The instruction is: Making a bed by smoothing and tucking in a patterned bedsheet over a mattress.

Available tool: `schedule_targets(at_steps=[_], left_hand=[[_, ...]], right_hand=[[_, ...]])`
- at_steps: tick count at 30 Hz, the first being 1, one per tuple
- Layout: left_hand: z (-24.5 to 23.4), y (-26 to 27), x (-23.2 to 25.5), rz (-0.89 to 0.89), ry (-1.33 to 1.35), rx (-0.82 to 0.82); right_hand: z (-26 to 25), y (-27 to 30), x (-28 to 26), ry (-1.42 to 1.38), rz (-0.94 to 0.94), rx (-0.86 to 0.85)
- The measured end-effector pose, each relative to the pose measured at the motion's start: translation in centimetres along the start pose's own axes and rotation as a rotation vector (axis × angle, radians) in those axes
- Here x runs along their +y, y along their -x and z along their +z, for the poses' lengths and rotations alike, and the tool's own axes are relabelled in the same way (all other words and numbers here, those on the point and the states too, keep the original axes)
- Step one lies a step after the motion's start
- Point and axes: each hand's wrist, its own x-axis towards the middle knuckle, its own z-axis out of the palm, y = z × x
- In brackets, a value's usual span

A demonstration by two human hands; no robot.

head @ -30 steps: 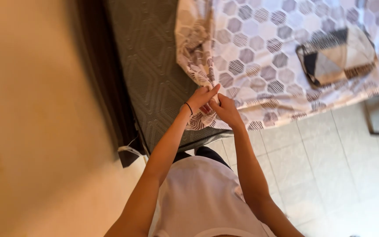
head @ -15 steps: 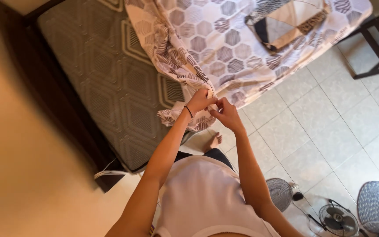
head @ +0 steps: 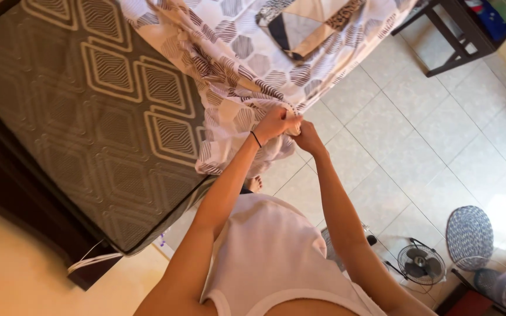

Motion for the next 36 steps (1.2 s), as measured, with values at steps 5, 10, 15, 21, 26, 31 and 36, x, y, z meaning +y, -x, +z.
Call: schedule_targets(at_steps=[5,10,15,21,26,31,36], left_hand=[[0.3,-5.2,-0.2,-0.073,-0.089,0.134],[-0.8,-10.4,-2.2,-0.125,-0.267,0.186],[-1.1,-15.3,-3.3,-0.245,-0.260,0.173],[-4.2,-21.9,-8.1,-0.203,-0.124,0.231],[-6.4,-25.1,-8.0,-0.261,-0.050,0.325],[-7.2,-28.0,-6.7,-0.366,-0.045,0.378],[-7.2,-30.9,-7.6,-0.366,0.031,0.441]], right_hand=[[-5.6,-1.8,-0.6,0.020,0.089,0.156],[-10.3,-4.5,1.6,0.036,0.092,0.336],[-14.7,-7.9,4.3,0.097,-0.008,0.501],[-18.5,-14.0,6.8,0.051,0.063,0.269],[-19.6,-18.4,11.4,0.124,0.195,0.176],[-20.9,-22.0,14.1,0.090,0.245,0.079],[-22.3,-25.8,16.2,0.100,0.221,0.040]])
